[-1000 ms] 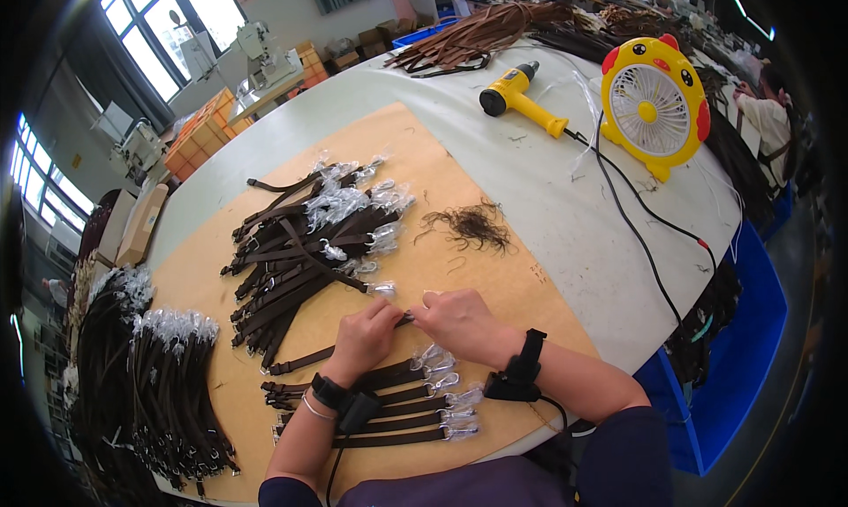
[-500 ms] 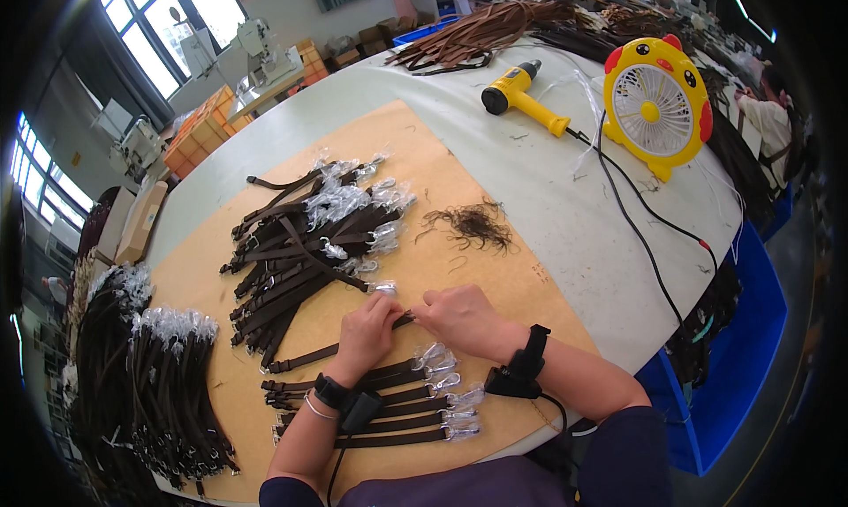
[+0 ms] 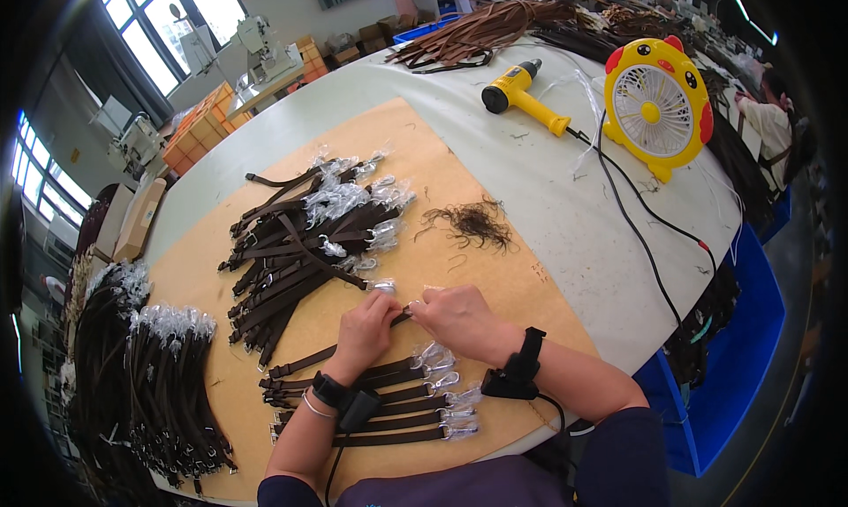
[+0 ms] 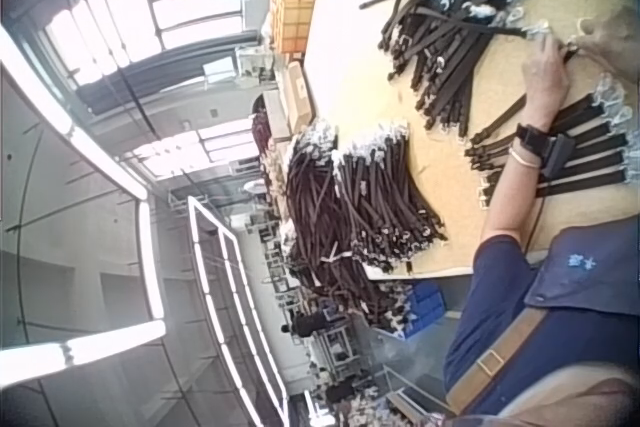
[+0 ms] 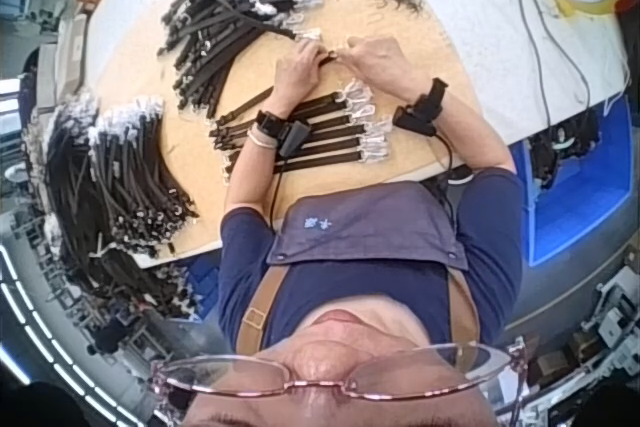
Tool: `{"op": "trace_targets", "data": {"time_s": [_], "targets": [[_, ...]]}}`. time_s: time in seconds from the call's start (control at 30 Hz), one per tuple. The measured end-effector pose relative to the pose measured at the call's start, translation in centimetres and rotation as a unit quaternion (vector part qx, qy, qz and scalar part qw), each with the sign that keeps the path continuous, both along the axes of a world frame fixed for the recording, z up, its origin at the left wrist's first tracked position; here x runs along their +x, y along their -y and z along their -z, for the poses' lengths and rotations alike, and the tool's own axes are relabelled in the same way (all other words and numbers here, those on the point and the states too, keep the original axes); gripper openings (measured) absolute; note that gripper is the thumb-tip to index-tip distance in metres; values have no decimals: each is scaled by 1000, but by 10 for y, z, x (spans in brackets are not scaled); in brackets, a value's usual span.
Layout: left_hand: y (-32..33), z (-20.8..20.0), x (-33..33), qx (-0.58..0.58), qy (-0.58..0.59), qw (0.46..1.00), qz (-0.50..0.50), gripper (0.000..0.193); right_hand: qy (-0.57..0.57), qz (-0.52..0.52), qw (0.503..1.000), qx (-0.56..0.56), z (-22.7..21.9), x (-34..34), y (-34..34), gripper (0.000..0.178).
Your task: Assembling leather straps by attaching buckles and plastic protective covers.
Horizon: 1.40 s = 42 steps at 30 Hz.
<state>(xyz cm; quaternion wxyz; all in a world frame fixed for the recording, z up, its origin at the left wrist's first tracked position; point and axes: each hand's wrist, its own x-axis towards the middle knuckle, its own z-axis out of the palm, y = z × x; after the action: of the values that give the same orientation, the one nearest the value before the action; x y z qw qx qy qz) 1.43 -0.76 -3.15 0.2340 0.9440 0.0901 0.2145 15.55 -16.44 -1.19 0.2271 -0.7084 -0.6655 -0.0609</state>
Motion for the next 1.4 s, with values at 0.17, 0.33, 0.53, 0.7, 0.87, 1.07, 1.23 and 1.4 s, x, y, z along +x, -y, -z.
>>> {"op": "trace_targets", "data": {"time_s": [0.17,0.33,0.53,0.7,0.87,1.07,1.23,1.4], "targets": [[-2,3,1,0,3,1000,8,7,39,9,999,-7,-4,-10,-2,6],[-3,3,1,18,13,1000,7,7,32,16,999,-4,1,-9,-2,6],[-2,4,0,-63,19,997,-43,7,-42,50,997,32,7,-4,1,16],[-3,5,0,-60,7,997,-37,7,-22,17,999,32,6,-7,-2,14],[-3,7,1,-73,19,997,-33,7,-19,6,999,26,6,-7,-2,14],[-4,9,1,-86,28,995,-30,5,-15,15,1000,22,7,-7,-4,15],[-4,9,3,-87,31,995,-25,4,39,2,999,22,13,-4,-5,13],[-5,8,2,-102,40,994,-20,3,51,-26,998,29,8,-1,-7,6]]}}
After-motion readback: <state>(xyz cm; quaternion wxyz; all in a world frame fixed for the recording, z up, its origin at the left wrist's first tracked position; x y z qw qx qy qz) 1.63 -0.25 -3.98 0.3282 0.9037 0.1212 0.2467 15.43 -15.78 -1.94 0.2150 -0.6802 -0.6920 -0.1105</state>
